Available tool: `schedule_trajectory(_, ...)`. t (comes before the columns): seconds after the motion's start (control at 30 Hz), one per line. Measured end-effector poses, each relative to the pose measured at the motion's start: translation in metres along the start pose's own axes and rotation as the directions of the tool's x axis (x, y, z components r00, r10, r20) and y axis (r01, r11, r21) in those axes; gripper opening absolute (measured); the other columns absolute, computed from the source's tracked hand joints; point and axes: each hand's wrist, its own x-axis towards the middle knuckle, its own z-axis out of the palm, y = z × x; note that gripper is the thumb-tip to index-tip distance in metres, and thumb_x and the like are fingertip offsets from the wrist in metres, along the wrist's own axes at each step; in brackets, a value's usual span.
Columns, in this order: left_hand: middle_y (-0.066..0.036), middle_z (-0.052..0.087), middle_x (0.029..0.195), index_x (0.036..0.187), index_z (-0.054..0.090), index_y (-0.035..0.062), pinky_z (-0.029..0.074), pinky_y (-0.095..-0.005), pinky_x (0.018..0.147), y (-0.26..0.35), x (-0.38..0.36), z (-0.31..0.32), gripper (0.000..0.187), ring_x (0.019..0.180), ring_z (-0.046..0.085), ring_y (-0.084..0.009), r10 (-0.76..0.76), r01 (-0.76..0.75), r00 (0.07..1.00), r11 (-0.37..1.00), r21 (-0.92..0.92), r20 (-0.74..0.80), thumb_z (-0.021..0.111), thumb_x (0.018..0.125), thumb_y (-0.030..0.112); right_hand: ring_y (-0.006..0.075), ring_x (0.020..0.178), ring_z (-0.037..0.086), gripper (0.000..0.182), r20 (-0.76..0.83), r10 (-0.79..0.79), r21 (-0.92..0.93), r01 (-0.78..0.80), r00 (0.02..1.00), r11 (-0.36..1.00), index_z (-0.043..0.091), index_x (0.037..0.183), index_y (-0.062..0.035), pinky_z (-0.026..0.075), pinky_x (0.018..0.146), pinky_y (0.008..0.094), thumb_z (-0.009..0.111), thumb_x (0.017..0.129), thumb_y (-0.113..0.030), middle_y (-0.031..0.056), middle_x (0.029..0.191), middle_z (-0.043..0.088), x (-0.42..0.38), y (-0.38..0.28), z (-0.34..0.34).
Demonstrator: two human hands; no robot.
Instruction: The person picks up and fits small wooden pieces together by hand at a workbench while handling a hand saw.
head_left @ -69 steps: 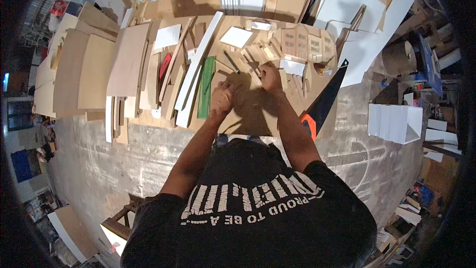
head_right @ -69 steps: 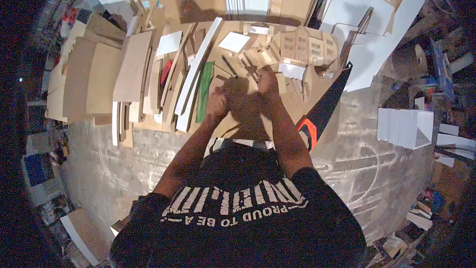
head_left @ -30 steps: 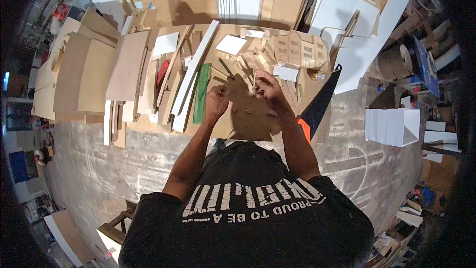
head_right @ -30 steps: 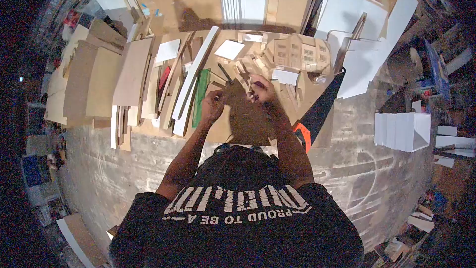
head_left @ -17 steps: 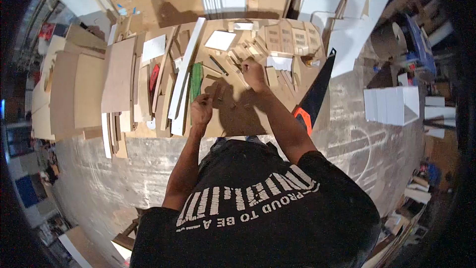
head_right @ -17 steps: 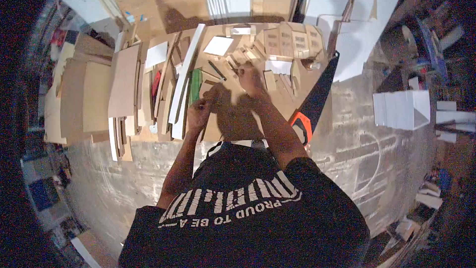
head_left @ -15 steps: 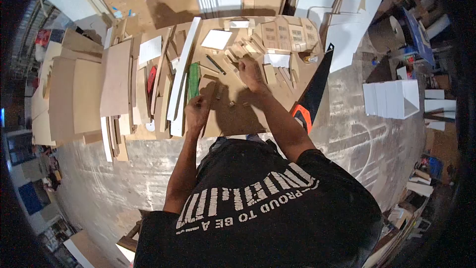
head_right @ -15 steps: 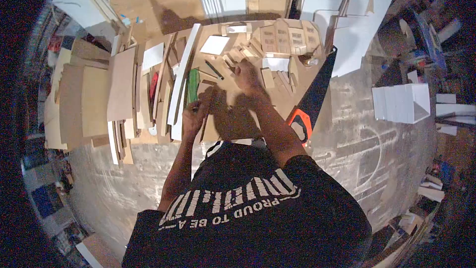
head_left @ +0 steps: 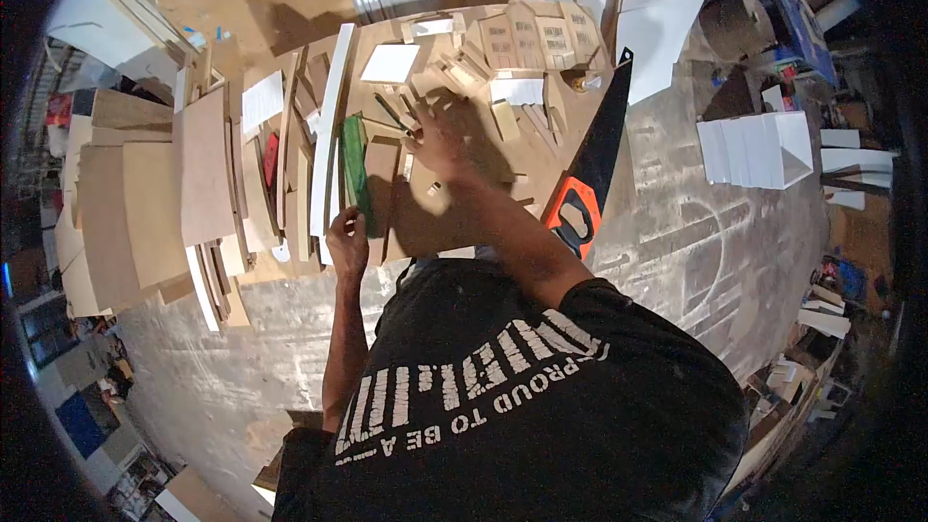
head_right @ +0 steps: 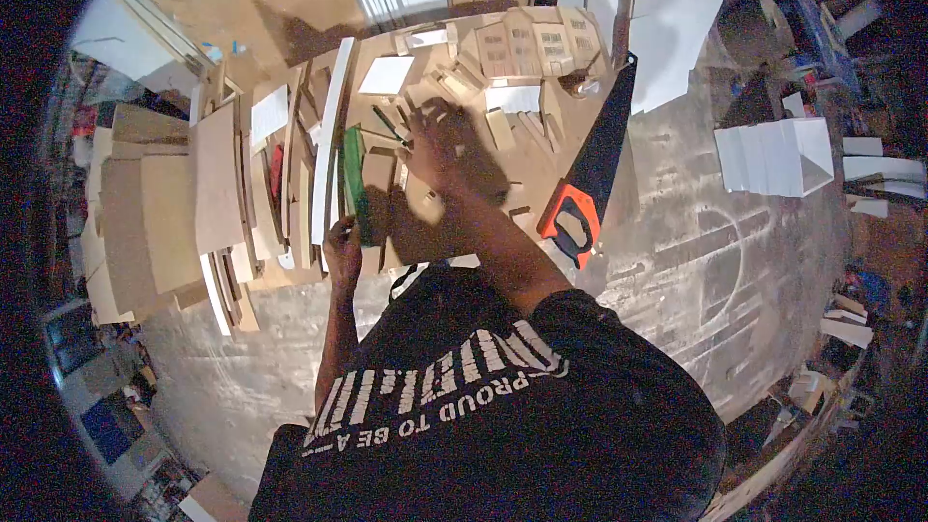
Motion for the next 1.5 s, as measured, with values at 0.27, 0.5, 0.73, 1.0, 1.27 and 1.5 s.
schedule_trajectory(0.27, -0.022, 0.069, 0.102, 0.110, 0.067, -0.0053, 0.054, -0.0396, 0.081, 0.003, 0.002, 0.035, 0.028, 0.093, 0.069, -0.0300, 0.063, -0.064, 0.995, 0.998, 0.012, 0.071, 0.064, 0.091, 0.015, 0.0332, 0.092, 0.069, 0.032, -0.291, 0.257, -0.127, -0.304, 0.922, 0.944, 0.069, 0.107, 0.0012, 0.055, 0.081, 0.0389, 0.072, 0.082, -0.018, 0.0230, 0.102, 0.068, -0.036, 0.117, -0.156)
schedule_trajectory(0.5, -0.022, 0.060, 0.109, 0.107, 0.066, -0.0002, 0.048, -0.0501, 0.088, 0.029, -0.004, 0.051, 0.025, 0.102, 0.058, -0.0399, 0.297, -0.270, 0.955, 0.880, 0.392, -0.010, 0.066, 0.087, 0.015, 0.0354, 0.094, 0.068, 0.041, -0.193, 0.303, 0.037, -0.301, 0.933, 0.953, 0.066, 0.113, -0.0008, 0.055, 0.082, 0.0412, 0.074, 0.080, -0.022, 0.0231, 0.103, 0.068, -0.042, 0.158, -0.193)
schedule_trajectory(0.73, -0.023, 0.040, 0.138, 0.138, 0.047, 0.0114, 0.037, -0.0627, 0.100, 0.015, -0.008, 0.048, 0.062, 0.126, 0.039, -0.0471, 0.186, -0.131, 0.982, 0.806, 0.578, -0.037, 0.070, 0.086, 0.035, 0.0411, 0.107, 0.060, 0.057, -0.118, 0.340, -0.162, -0.356, 0.933, 0.920, 0.056, 0.125, -0.0001, 0.049, 0.094, 0.0458, 0.075, 0.077, -0.022, 0.0231, 0.114, 0.062, -0.026, 0.155, -0.177)
schedule_trajectory(1.0, -0.022, 0.020, 0.157, 0.155, 0.025, 0.0159, 0.026, -0.0688, 0.106, -0.018, -0.025, 0.054, 0.088, 0.144, 0.016, -0.0467, 0.068, -0.029, 0.997, 0.758, 0.652, -0.035, 0.067, 0.086, 0.050, 0.0390, 0.108, 0.060, 0.048, -0.148, 0.229, -0.146, -0.250, 0.962, 0.957, 0.060, 0.117, -0.0004, 0.048, 0.095, 0.0447, 0.076, 0.074, -0.016, 0.0224, 0.113, 0.063, -0.037, 0.197, -0.185)
schedule_trajectory(1.27, -0.021, 0.018, 0.159, 0.157, 0.015, 0.0175, 0.024, -0.0717, 0.105, -0.034, -0.025, 0.063, 0.094, 0.146, 0.010, -0.0458, 0.040, -0.004, 0.999, 0.705, 0.709, -0.034, 0.063, 0.087, 0.055, 0.0369, 0.095, 0.065, 0.036, -0.195, 0.194, -0.060, -0.209, 0.962, 0.976, 0.065, 0.111, -0.0028, 0.054, 0.084, 0.0417, 0.073, 0.077, -0.013, 0.0211, 0.103, 0.063, -0.052, 0.205, -0.187)
schedule_trajectory(1.5, -0.020, 0.014, 0.160, 0.158, 0.010, 0.0197, 0.024, -0.0725, 0.105, -0.033, -0.022, 0.061, 0.093, 0.147, 0.007, -0.0458, -0.061, 0.054, 0.998, 0.689, 0.723, -0.016, 0.062, 0.088, 0.054, 0.0364, 0.093, 0.064, 0.030, -0.290, 0.165, -0.106, -0.203, 0.943, 0.973, 0.066, 0.105, -0.0032, 0.053, 0.080, 0.0451, 0.071, 0.080, -0.019, 0.0201, 0.099, 0.063, -0.047, 0.199, -0.185)
